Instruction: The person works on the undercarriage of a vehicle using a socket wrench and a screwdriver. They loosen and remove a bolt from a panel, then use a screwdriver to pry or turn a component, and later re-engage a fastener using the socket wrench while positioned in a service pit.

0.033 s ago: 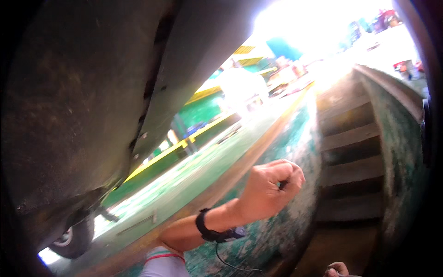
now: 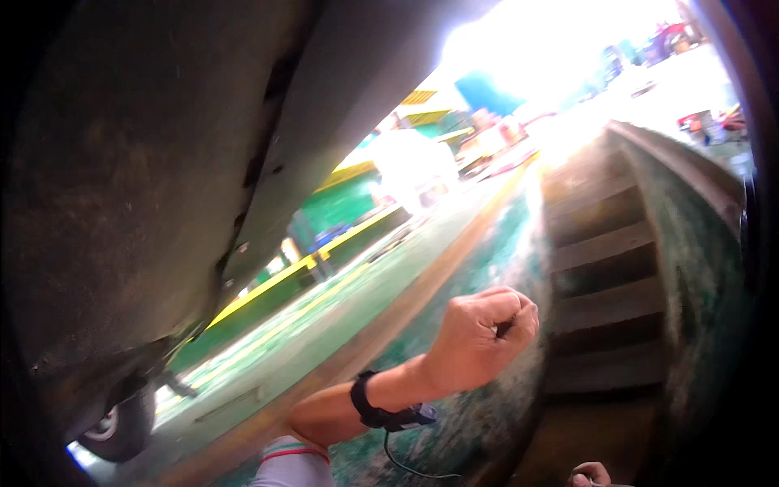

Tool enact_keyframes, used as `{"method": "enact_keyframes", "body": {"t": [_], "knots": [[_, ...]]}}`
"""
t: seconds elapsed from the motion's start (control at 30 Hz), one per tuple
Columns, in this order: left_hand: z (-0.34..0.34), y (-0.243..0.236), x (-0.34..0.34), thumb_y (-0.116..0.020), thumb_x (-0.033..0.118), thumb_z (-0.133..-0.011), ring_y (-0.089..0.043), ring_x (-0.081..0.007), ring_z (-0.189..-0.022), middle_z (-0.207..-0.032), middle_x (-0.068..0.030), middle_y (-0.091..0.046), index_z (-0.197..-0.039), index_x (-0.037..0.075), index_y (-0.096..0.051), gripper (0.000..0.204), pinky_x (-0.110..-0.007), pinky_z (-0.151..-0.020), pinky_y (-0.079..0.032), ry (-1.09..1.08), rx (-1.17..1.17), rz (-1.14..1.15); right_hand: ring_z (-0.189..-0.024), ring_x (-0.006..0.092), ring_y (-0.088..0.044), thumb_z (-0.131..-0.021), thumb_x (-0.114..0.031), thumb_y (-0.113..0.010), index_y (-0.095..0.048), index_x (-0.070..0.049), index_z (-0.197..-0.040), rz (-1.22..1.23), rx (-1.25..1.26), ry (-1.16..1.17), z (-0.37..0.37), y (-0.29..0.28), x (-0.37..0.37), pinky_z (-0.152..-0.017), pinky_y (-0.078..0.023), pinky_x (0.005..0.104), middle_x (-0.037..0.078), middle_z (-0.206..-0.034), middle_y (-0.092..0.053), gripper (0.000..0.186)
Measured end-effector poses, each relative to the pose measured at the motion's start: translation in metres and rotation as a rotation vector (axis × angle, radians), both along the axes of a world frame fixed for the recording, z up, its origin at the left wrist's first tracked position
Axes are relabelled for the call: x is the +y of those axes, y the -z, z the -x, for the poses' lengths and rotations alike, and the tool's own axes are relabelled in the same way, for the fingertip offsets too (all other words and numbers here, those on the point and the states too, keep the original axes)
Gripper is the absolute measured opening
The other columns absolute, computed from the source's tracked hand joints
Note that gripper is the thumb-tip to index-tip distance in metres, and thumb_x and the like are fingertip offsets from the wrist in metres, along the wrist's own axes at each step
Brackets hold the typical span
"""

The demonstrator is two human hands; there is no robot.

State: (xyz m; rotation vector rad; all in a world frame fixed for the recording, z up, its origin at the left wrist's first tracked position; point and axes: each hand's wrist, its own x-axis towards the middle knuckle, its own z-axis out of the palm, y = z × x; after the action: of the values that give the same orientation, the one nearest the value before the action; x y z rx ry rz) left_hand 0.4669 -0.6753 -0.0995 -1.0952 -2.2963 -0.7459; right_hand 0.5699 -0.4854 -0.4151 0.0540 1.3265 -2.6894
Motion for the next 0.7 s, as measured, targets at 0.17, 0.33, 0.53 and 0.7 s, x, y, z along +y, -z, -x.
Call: {"method": "enact_keyframes", "body": {"t": [0.17,0.33,0.53,0.7], "knots": [[0.029,0.033,0.071,-0.064,0.015,-0.096,-0.053,-0.0032,-0.059,-0.066,0.0006,-0.059,-0.075,-0.002,-0.062,0.027,-0.023,-0.051,-0.042,0.195,-0.524,-0.209,-0.051,0.0065,-0.044,-0.094,-0.009,-0.056,-0.061,-0.003,-0.104,0.004,0.068,0.227,-0.02,-0.009,0.022,-0.046,-0.033,0.0202,0.001,-0.067,-0.053,0.013],[0.043,0.047,0.1,-0.063,0.011,-0.097,-0.055,-0.0035,-0.059,-0.071,-0.0013,-0.063,-0.081,-0.001,-0.064,0.02,-0.019,-0.051,-0.042,0.397,-0.594,-0.119,-0.051,0.0063,-0.044,-0.093,-0.009,-0.056,-0.062,-0.003,-0.099,-0.104,0.086,0.516,-0.03,-0.035,0.029,-0.046,-0.031,0.0215,-0.001,-0.065,-0.053,0.009],[0.045,0.075,0.123,-0.059,0.008,-0.098,-0.058,-0.0057,-0.068,-0.084,-0.0037,-0.065,-0.087,-0.001,-0.062,0.015,-0.021,-0.06,-0.048,0.761,-0.795,0.02,-0.054,0.0055,-0.047,-0.093,-0.009,-0.056,-0.063,-0.005,-0.095,-0.255,0.147,0.809,-0.029,-0.039,0.021,-0.049,-0.033,0.0208,-0.002,-0.066,-0.054,0.009],[0.05,0.094,0.136,-0.059,0.007,-0.097,-0.061,-0.0064,-0.075,-0.086,-0.0024,-0.065,-0.089,0.0,-0.061,0.011,-0.022,-0.068,-0.051,1.009,-0.739,0.107,-0.062,0.0058,-0.05,-0.095,-0.009,-0.056,-0.064,-0.005,-0.101,-0.336,0.17,0.938,-0.033,-0.067,0.005,-0.055,-0.039,0.0211,-0.002,-0.071,-0.056,0.01]]}}
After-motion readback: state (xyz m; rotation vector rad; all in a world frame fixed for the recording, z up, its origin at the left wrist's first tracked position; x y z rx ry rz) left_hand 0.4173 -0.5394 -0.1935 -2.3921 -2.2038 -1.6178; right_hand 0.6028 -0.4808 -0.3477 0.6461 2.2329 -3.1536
